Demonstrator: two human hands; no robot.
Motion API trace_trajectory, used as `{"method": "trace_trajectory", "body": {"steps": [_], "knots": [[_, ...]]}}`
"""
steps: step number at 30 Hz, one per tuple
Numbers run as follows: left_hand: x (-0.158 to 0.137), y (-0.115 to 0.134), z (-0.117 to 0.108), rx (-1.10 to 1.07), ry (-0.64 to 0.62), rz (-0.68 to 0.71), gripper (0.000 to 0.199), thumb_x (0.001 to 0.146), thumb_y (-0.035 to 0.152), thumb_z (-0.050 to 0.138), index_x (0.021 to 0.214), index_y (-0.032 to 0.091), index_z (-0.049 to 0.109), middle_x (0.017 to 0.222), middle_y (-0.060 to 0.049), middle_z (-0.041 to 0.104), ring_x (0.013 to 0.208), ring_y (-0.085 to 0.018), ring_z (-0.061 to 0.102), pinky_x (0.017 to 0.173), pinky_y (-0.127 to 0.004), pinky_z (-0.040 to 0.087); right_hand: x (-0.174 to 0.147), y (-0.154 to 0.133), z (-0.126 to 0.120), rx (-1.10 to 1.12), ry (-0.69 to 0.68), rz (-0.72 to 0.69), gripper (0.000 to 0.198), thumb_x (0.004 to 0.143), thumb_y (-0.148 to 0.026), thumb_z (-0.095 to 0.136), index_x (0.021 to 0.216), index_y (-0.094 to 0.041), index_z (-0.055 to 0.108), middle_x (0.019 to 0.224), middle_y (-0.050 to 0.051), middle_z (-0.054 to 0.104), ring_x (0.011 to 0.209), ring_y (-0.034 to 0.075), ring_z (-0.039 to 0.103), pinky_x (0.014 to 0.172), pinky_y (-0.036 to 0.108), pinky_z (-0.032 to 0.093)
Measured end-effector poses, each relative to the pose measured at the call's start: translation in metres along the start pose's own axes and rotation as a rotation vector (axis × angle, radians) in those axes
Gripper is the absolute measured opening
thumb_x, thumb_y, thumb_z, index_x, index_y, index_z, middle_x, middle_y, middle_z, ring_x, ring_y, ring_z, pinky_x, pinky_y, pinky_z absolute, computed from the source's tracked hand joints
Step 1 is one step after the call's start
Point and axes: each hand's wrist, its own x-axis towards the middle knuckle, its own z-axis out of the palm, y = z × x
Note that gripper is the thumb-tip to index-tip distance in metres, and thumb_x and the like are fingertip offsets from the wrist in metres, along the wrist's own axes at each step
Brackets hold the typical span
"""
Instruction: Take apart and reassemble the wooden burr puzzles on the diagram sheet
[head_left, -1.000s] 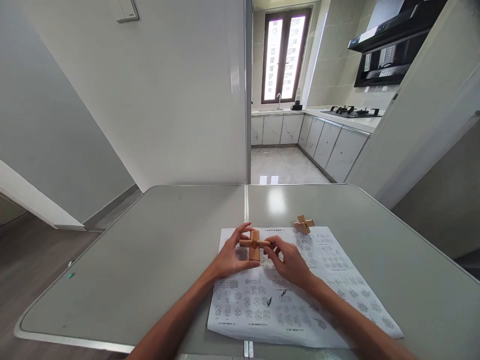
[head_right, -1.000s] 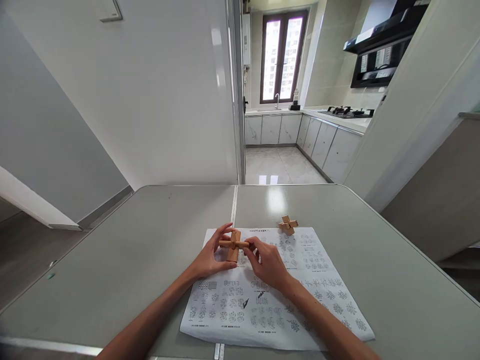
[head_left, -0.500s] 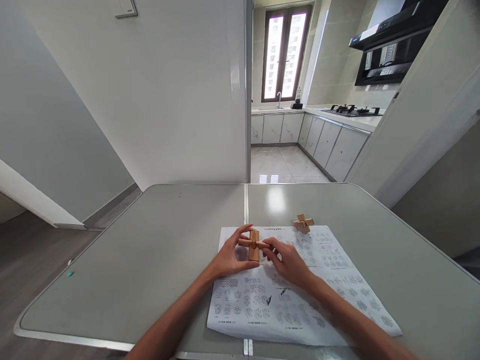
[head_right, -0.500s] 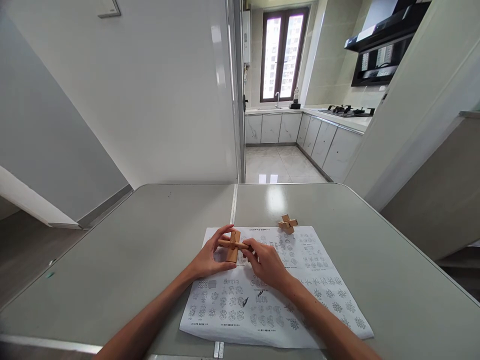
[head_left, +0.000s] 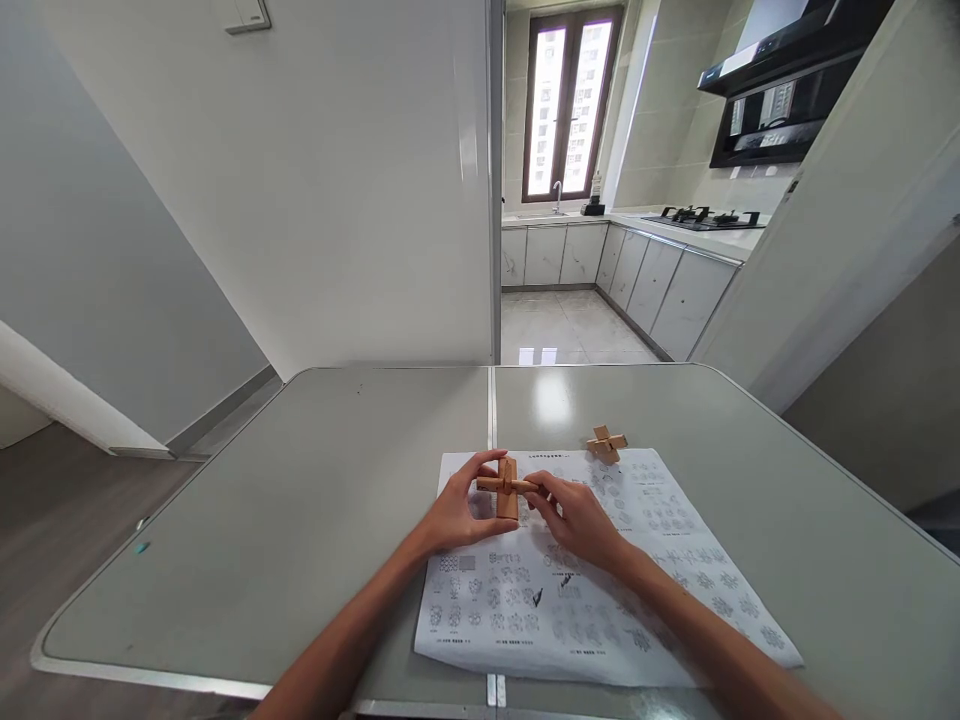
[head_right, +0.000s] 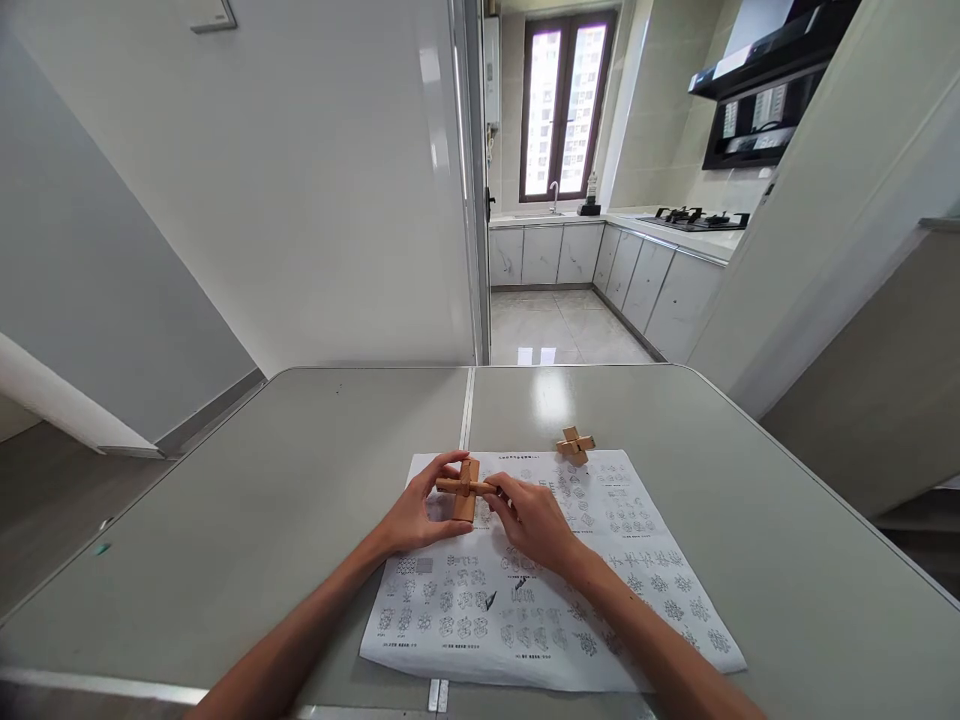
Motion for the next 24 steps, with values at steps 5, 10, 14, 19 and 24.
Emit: {"method": "trace_trajectory", "body": {"steps": [5, 10, 14, 19, 24], "knots": [[0.0002, 0.002, 0.0005, -0.106, -0.011, -0.034, 0.085, 0.072, 0.044, 0.089, 0.146, 0.033, 0.048, 0.135, -0.009, 0.062, 0.128, -0.031, 0.056, 0.11, -0.048, 0.044, 0.0008, -0.0024, -0.0009, -0.003, 0.031, -0.011, 0.016, 0.106, -0.03, 0.045, 0.109, -0.024, 0.06, 0.081, 0.001, 0.073, 0.06, 0.016, 0.063, 0.06, 0.027, 0.047], [0.0006, -0.0037, 0.0025, -0.289, -0.044, -0.066, 0.088, 0.074, 0.042, 0.089, 0.149, 0.033, 0.045, 0.144, -0.01, 0.058, 0.134, -0.031, 0.054, 0.115, -0.05, 0.04, 0.0001, -0.0034, 0.0, 0.043, 0.051, 0.022, 0.017, 0.106, -0.032, 0.045, 0.109, -0.024, 0.06, 0.081, 0.002, 0.073, 0.062, 0.017, 0.064, 0.059, 0.027, 0.048], [0.002, -0.0053, 0.0029, -0.31, -0.048, -0.064, 0.089, 0.074, 0.04, 0.089, 0.15, 0.033, 0.045, 0.145, -0.01, 0.056, 0.134, -0.031, 0.054, 0.117, -0.049, 0.039, 0.0003, -0.0034, 0.0, 0.086, 0.031, 0.034, 0.019, 0.106, -0.034, 0.044, 0.108, -0.024, 0.06, 0.08, 0.002, 0.071, 0.062, 0.017, 0.063, 0.06, 0.027, 0.049], [0.0018, -0.0015, -0.0002, -0.263, -0.052, -0.074, 0.084, 0.071, 0.039, 0.09, 0.145, 0.031, 0.052, 0.139, -0.01, 0.06, 0.129, -0.032, 0.057, 0.11, -0.049, 0.046, 0.0003, -0.0058, 0.0004, 0.144, 0.01, 0.032, 0.019, 0.107, -0.036, 0.044, 0.106, -0.024, 0.06, 0.076, 0.0, 0.069, 0.058, 0.015, 0.061, 0.061, 0.027, 0.05], [-0.0004, 0.0008, -0.0016, -0.157, -0.009, -0.04, 0.082, 0.065, 0.039, 0.093, 0.139, 0.03, 0.057, 0.135, -0.008, 0.063, 0.127, -0.032, 0.058, 0.112, -0.049, 0.045, -0.0021, -0.0059, 0.0027, 0.133, 0.0, 0.016, 0.018, 0.106, -0.034, 0.045, 0.106, -0.024, 0.061, 0.08, 0.001, 0.072, 0.062, 0.016, 0.064, 0.063, 0.027, 0.05]]}}
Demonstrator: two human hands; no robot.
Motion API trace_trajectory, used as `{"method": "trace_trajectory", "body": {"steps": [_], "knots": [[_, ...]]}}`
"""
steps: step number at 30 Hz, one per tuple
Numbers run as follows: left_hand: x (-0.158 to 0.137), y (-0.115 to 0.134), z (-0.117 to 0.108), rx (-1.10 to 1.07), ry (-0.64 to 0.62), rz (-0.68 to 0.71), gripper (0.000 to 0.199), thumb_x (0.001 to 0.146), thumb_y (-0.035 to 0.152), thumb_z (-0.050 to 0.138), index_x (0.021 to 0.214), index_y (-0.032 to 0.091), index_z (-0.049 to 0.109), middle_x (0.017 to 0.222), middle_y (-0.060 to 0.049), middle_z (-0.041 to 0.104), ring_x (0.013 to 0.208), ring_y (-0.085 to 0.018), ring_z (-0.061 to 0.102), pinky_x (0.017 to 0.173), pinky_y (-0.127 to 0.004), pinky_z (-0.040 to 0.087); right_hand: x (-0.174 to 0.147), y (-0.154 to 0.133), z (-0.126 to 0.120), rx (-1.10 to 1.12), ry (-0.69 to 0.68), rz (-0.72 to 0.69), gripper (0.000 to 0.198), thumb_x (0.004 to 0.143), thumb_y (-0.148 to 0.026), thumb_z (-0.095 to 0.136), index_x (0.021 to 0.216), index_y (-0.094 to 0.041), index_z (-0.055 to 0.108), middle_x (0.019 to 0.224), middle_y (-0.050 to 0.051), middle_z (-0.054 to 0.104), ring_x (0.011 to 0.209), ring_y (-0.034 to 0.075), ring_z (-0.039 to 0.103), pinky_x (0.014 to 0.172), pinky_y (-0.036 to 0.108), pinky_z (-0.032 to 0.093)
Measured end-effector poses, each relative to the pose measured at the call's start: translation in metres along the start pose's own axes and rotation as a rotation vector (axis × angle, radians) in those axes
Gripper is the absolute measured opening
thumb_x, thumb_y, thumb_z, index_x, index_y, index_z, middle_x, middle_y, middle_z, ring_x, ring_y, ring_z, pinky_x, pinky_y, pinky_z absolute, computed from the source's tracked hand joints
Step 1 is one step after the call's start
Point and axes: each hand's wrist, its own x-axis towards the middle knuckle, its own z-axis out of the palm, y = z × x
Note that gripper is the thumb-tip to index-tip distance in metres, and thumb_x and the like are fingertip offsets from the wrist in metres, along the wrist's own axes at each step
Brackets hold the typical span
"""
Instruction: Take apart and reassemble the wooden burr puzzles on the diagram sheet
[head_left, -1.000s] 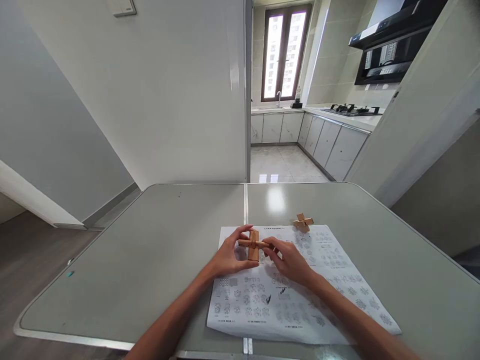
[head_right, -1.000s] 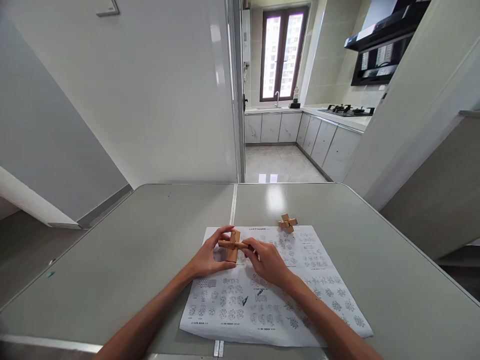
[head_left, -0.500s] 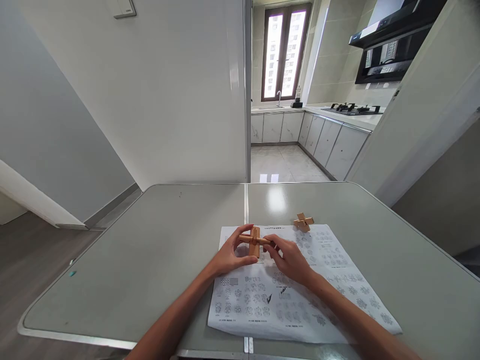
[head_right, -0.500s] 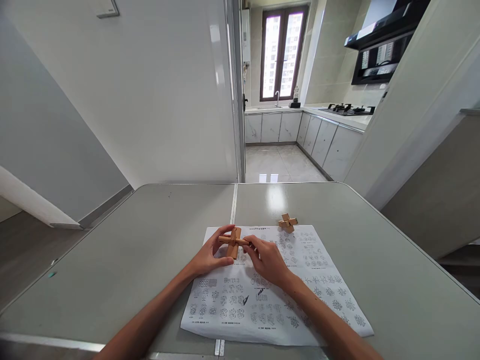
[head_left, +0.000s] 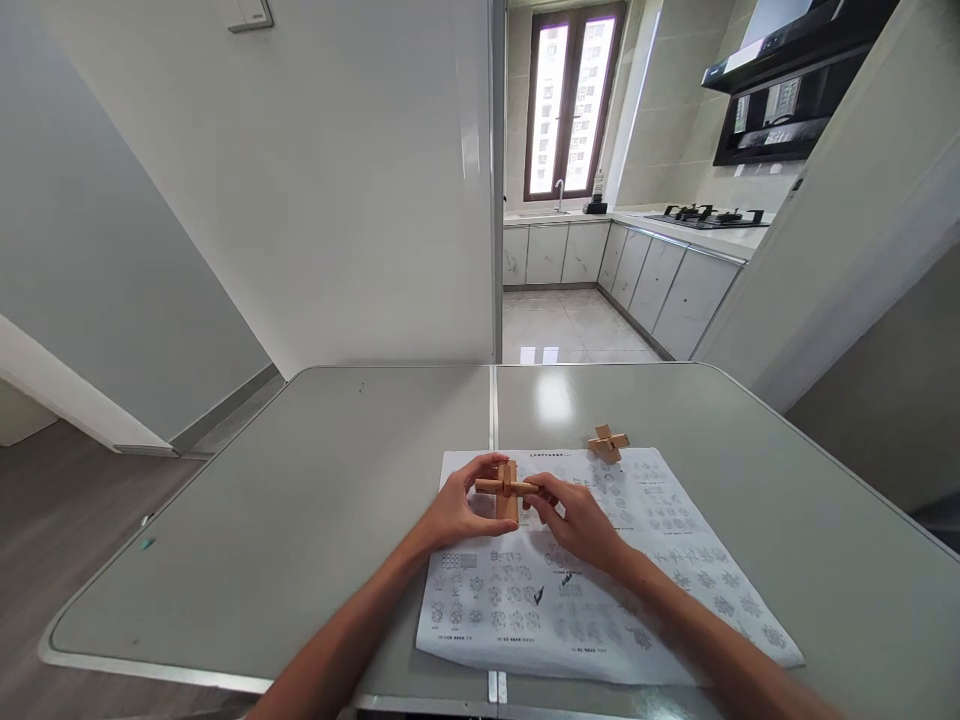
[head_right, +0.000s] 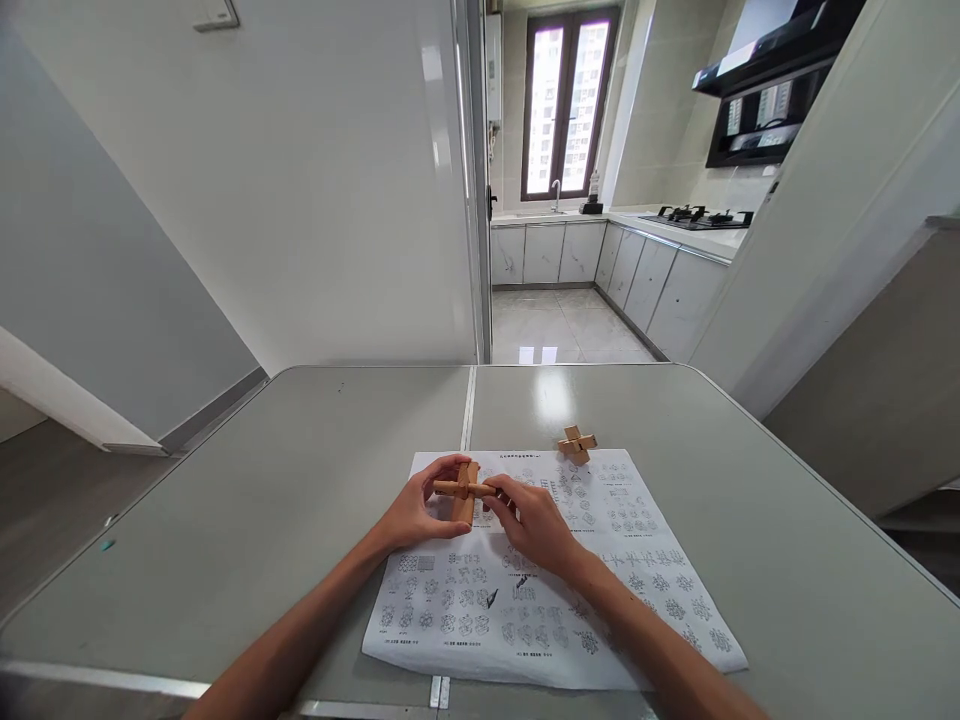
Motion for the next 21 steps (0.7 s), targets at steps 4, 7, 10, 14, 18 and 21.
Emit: {"method": "trace_trajectory", "body": {"steps": [4, 7, 10, 14, 18, 21], "knots": [[0.0005, -0.0006, -0.0012, 0.042, 0.016, 0.032, 0.082, 0.064, 0.04, 0.093, 0.138, 0.028, 0.059, 0.133, -0.008, 0.065, 0.126, -0.032, 0.06, 0.113, -0.049, 0.045, -0.0002, 0.0021, 0.0, -0.023, -0.012, 0.004, 0.018, 0.106, -0.033, 0.046, 0.108, -0.025, 0.062, 0.083, 0.001, 0.074, 0.065, 0.017, 0.065, 0.065, 0.029, 0.05], [0.0017, -0.0016, -0.0021, 0.025, 0.012, 0.035, 0.081, 0.064, 0.039, 0.093, 0.137, 0.027, 0.06, 0.133, -0.008, 0.066, 0.126, -0.032, 0.06, 0.113, -0.048, 0.045, 0.0011, 0.001, -0.0015, -0.01, -0.015, 0.004, 0.018, 0.106, -0.034, 0.046, 0.108, -0.025, 0.062, 0.082, 0.001, 0.074, 0.064, 0.017, 0.065, 0.064, 0.028, 0.049], [0.0022, -0.0022, -0.0021, -0.001, 0.006, 0.034, 0.081, 0.064, 0.038, 0.093, 0.138, 0.028, 0.059, 0.133, -0.008, 0.066, 0.126, -0.031, 0.06, 0.112, -0.047, 0.045, 0.0024, -0.0024, -0.0035, 0.021, -0.013, 0.004, 0.02, 0.106, -0.035, 0.046, 0.106, -0.024, 0.062, 0.08, 0.002, 0.073, 0.063, 0.017, 0.065, 0.061, 0.027, 0.049], [0.0024, -0.002, -0.0016, 0.022, 0.018, 0.04, 0.082, 0.064, 0.037, 0.093, 0.138, 0.028, 0.058, 0.133, -0.007, 0.066, 0.125, -0.031, 0.06, 0.113, -0.047, 0.045, 0.0028, -0.0051, -0.0053, 0.028, 0.006, 0.01, 0.019, 0.106, -0.034, 0.046, 0.105, -0.024, 0.062, 0.079, 0.001, 0.073, 0.061, 0.016, 0.064, 0.061, 0.026, 0.049], [0.0033, -0.0032, -0.0014, 0.012, 0.014, 0.049, 0.082, 0.064, 0.037, 0.093, 0.138, 0.028, 0.058, 0.133, -0.008, 0.066, 0.126, -0.031, 0.06, 0.113, -0.046, 0.045, 0.0032, -0.0047, -0.0068, 0.025, -0.004, 0.016, 0.017, 0.105, -0.033, 0.047, 0.106, -0.024, 0.062, 0.08, 0.001, 0.072, 0.06, 0.016, 0.061, 0.058, 0.025, 0.046], [0.0032, -0.0042, -0.0006, 0.003, 0.017, 0.049, 0.082, 0.064, 0.037, 0.093, 0.137, 0.027, 0.059, 0.132, -0.008, 0.066, 0.125, -0.031, 0.06, 0.112, -0.046, 0.045, 0.0031, -0.0048, -0.0074, 0.019, -0.012, 0.024, 0.017, 0.105, -0.032, 0.047, 0.105, -0.024, 0.062, 0.079, 0.001, 0.072, 0.06, 0.016, 0.06, 0.058, 0.026, 0.046]]}}
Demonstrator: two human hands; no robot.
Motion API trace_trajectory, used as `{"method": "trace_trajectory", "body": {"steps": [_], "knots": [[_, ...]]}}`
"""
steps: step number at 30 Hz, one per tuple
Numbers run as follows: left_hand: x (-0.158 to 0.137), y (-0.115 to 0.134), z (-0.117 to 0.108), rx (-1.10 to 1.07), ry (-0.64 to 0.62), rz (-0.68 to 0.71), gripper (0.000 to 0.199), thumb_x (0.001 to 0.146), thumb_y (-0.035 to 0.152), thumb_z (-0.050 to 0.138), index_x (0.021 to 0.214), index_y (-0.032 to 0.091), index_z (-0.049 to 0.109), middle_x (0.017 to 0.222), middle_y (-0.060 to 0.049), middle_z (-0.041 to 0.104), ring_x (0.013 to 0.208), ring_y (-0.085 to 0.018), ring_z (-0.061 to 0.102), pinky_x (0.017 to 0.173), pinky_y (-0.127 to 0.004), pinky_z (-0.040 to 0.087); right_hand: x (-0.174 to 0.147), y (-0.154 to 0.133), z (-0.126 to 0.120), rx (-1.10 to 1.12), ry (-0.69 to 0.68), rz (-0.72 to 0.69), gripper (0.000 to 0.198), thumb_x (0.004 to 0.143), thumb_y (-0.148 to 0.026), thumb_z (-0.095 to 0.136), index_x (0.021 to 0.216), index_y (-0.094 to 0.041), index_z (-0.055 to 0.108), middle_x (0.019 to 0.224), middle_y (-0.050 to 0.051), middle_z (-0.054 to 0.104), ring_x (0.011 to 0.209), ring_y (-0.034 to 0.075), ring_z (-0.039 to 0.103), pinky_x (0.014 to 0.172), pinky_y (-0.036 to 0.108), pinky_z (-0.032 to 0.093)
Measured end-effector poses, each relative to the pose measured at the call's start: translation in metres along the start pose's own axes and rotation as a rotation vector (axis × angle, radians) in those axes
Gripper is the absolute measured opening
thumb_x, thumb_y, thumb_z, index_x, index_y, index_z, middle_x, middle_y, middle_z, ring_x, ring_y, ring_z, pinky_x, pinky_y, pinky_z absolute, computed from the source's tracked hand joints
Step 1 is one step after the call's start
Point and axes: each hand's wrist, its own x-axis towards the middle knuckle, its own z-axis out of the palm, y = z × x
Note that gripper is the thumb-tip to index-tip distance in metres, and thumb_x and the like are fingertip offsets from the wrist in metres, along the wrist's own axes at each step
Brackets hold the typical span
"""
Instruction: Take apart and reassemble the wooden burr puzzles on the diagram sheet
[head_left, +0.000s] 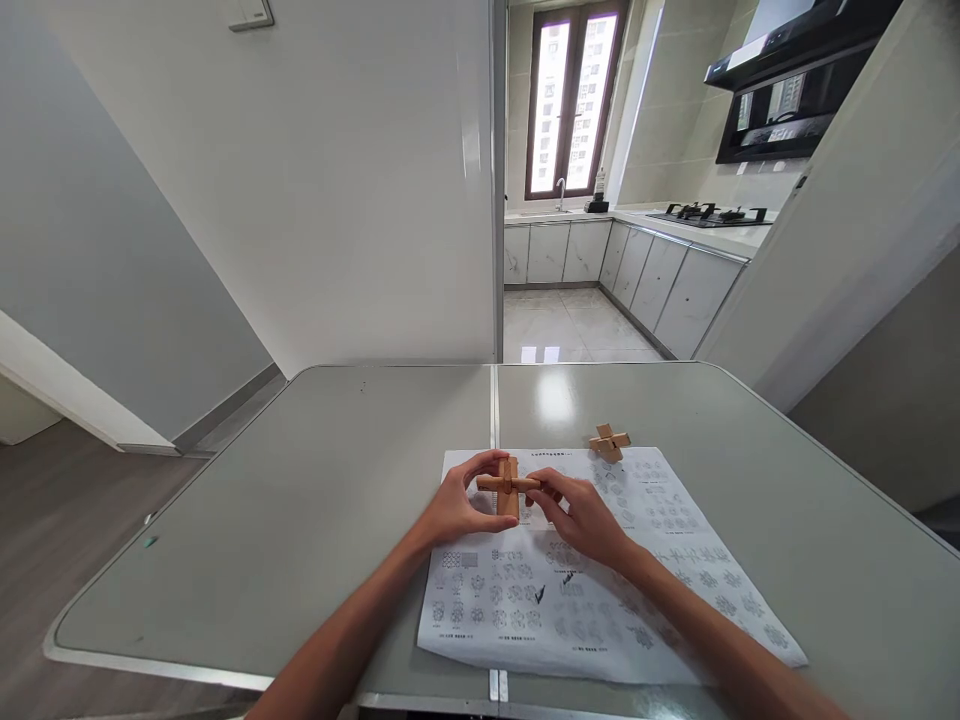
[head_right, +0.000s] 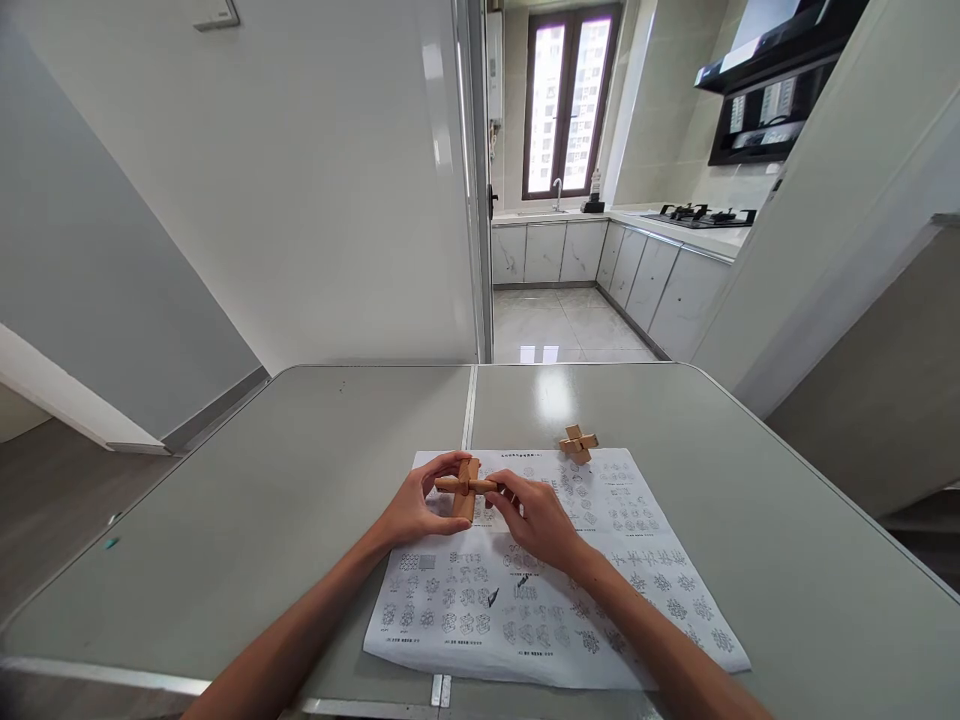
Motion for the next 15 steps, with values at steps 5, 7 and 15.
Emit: {"method": "trace_trajectory", "body": {"steps": [5, 7, 15], "knots": [[-0.0022, 0.0023, 0.0019, -0.003, -0.003, -0.024, 0.082, 0.064, 0.038, 0.093, 0.138, 0.027, 0.06, 0.133, -0.009, 0.066, 0.125, -0.032, 0.06, 0.111, -0.046, 0.047, -0.0021, -0.0019, 0.0011, -0.013, -0.01, -0.006, 0.016, 0.105, -0.031, 0.047, 0.105, -0.024, 0.061, 0.08, 0.001, 0.072, 0.063, 0.016, 0.062, 0.064, 0.027, 0.047], [-0.0025, 0.0033, 0.0024, 0.001, 0.003, -0.029, 0.082, 0.063, 0.039, 0.093, 0.138, 0.027, 0.06, 0.133, -0.009, 0.067, 0.125, -0.032, 0.061, 0.11, -0.046, 0.047, -0.0023, -0.0026, 0.0013, -0.01, -0.023, -0.004, 0.016, 0.106, -0.031, 0.047, 0.105, -0.024, 0.061, 0.08, 0.001, 0.072, 0.062, 0.016, 0.062, 0.063, 0.027, 0.047], [-0.0018, 0.0016, 0.0021, 0.034, 0.023, 0.002, 0.083, 0.062, 0.039, 0.093, 0.137, 0.027, 0.06, 0.133, -0.008, 0.066, 0.123, -0.031, 0.062, 0.111, -0.045, 0.047, -0.0006, 0.0012, -0.0011, -0.042, -0.043, 0.013, 0.016, 0.106, -0.032, 0.048, 0.105, -0.025, 0.062, 0.079, -0.001, 0.072, 0.06, 0.015, 0.06, 0.064, 0.027, 0.045]]}}
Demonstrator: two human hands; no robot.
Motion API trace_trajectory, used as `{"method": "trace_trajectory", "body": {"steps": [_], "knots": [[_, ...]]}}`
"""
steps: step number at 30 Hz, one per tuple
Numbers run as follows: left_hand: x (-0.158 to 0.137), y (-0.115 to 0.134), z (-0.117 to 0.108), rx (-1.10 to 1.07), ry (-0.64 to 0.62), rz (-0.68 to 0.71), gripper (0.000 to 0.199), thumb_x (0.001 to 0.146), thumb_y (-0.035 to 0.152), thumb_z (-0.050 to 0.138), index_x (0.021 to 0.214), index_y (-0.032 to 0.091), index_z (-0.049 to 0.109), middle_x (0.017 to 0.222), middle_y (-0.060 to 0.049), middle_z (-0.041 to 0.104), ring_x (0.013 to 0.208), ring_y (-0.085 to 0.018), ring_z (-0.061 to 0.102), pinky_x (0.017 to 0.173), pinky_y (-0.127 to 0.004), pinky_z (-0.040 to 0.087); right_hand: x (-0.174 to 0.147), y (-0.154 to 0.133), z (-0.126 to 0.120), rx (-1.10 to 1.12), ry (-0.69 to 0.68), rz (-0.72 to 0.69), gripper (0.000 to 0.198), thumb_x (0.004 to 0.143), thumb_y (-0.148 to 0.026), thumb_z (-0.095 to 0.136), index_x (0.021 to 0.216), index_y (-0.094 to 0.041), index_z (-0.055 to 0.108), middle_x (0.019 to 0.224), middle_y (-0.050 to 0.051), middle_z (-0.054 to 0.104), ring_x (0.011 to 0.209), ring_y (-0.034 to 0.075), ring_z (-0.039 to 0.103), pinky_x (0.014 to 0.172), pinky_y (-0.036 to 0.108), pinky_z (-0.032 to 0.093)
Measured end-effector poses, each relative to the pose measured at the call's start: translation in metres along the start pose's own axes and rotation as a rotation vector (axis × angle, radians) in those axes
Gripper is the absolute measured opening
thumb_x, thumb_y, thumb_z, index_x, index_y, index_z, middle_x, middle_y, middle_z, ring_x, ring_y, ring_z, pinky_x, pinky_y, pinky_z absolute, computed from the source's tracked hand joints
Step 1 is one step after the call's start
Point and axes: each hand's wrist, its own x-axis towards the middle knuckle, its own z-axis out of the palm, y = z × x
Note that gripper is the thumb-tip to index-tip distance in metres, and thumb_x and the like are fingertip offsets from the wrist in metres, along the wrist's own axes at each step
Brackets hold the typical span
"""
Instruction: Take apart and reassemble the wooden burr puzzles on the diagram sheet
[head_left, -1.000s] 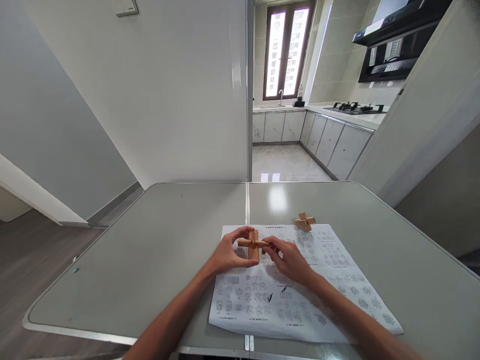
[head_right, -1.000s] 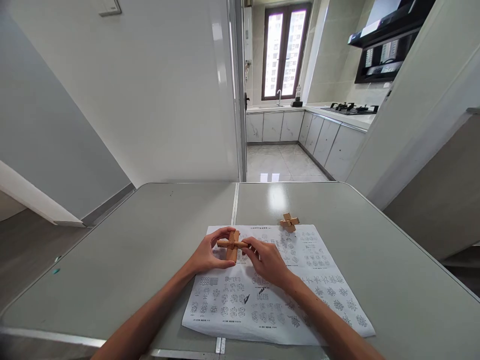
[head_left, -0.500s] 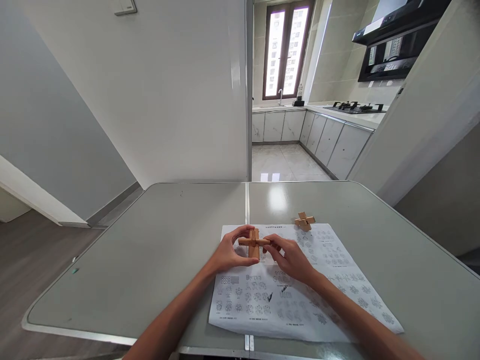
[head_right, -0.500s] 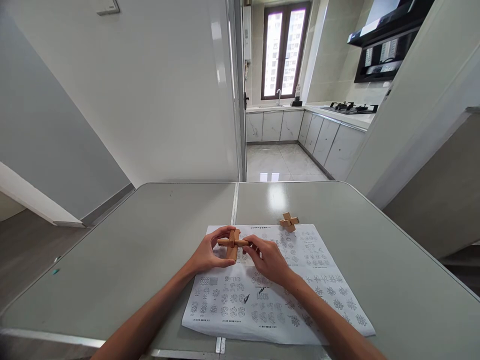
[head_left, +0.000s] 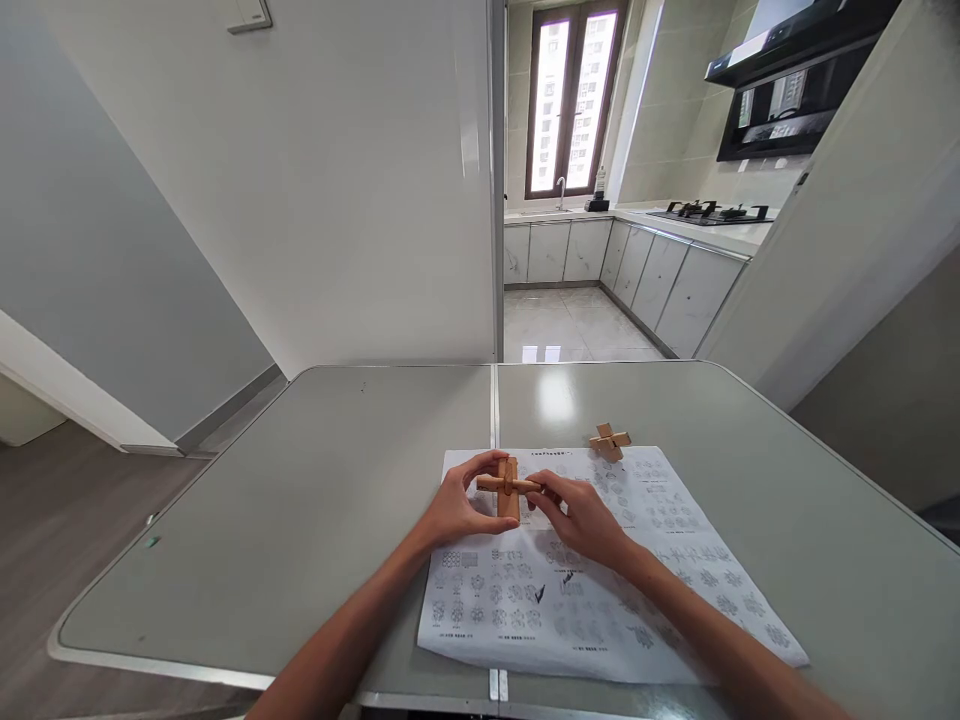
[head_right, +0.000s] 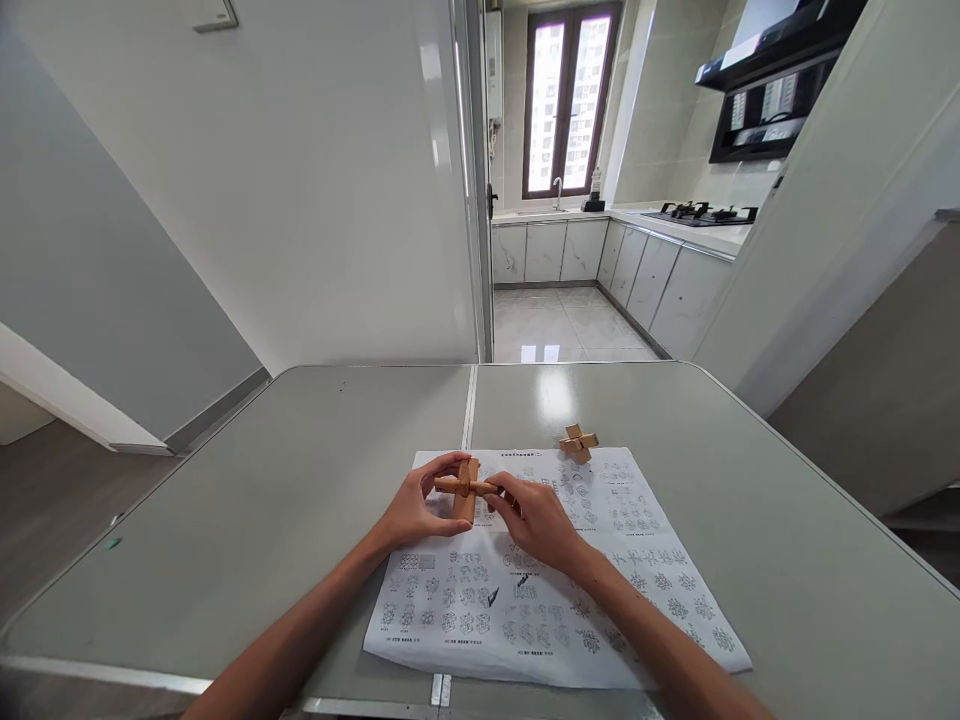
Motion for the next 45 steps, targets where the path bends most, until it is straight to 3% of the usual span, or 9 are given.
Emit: {"method": "trace_trajectory", "body": {"steps": [15, 21, 30, 38, 45], "knots": [[0.003, -0.004, -0.002, 0.125, -0.034, -0.028, 0.086, 0.062, 0.041, 0.094, 0.138, 0.027, 0.057, 0.133, -0.007, 0.065, 0.122, -0.03, 0.061, 0.108, -0.044, 0.049, -0.001, 0.014, 0.007, -0.197, -0.008, 0.015, 0.02, 0.106, -0.034, 0.045, 0.105, -0.024, 0.063, 0.083, 0.002, 0.073, 0.063, 0.018, 0.063, 0.063, 0.029, 0.043], [0.006, -0.004, -0.002, 0.12, -0.071, -0.003, 0.078, 0.065, 0.046, 0.092, 0.132, 0.027, 0.06, 0.128, -0.008, 0.065, 0.115, -0.028, 0.063, 0.098, -0.041, 0.054, -0.002, 0.012, 0.006, -0.19, -0.006, 0.01, 0.022, 0.107, -0.031, 0.042, 0.103, -0.023, 0.062, 0.088, 0.003, 0.071, 0.066, 0.018, 0.06, 0.062, 0.028, 0.042], [0.006, -0.004, -0.002, 0.125, -0.073, 0.004, 0.078, 0.065, 0.046, 0.092, 0.134, 0.027, 0.06, 0.131, -0.009, 0.064, 0.119, -0.03, 0.062, 0.1, -0.043, 0.054, -0.001, 0.013, 0.004, -0.182, -0.013, 0.018, 0.02, 0.106, -0.03, 0.045, 0.101, -0.023, 0.064, 0.083, 0.002, 0.07, 0.063, 0.017, 0.059, 0.061, 0.027, 0.043], [0.004, -0.002, 0.002, 0.125, -0.054, -0.007, 0.078, 0.063, 0.043, 0.093, 0.132, 0.025, 0.062, 0.129, -0.009, 0.066, 0.116, -0.03, 0.063, 0.102, -0.044, 0.054, -0.001, 0.014, 0.008, -0.11, -0.039, 0.027, 0.022, 0.106, -0.031, 0.045, 0.107, -0.023, 0.065, 0.093, 0.005, 0.076, 0.074, 0.019, 0.067, 0.069, 0.029, 0.048], [0.004, -0.002, 0.002, 0.108, -0.067, -0.016, 0.077, 0.063, 0.042, 0.094, 0.131, 0.025, 0.063, 0.129, -0.009, 0.066, 0.118, -0.03, 0.063, 0.102, -0.042, 0.053, -0.001, 0.015, 0.004, -0.031, -0.057, 0.11, 0.015, 0.102, -0.033, 0.052, 0.099, -0.024, 0.064, 0.067, -0.003, 0.07, 0.057, 0.017, 0.063, 0.067, 0.029, 0.048]]}}
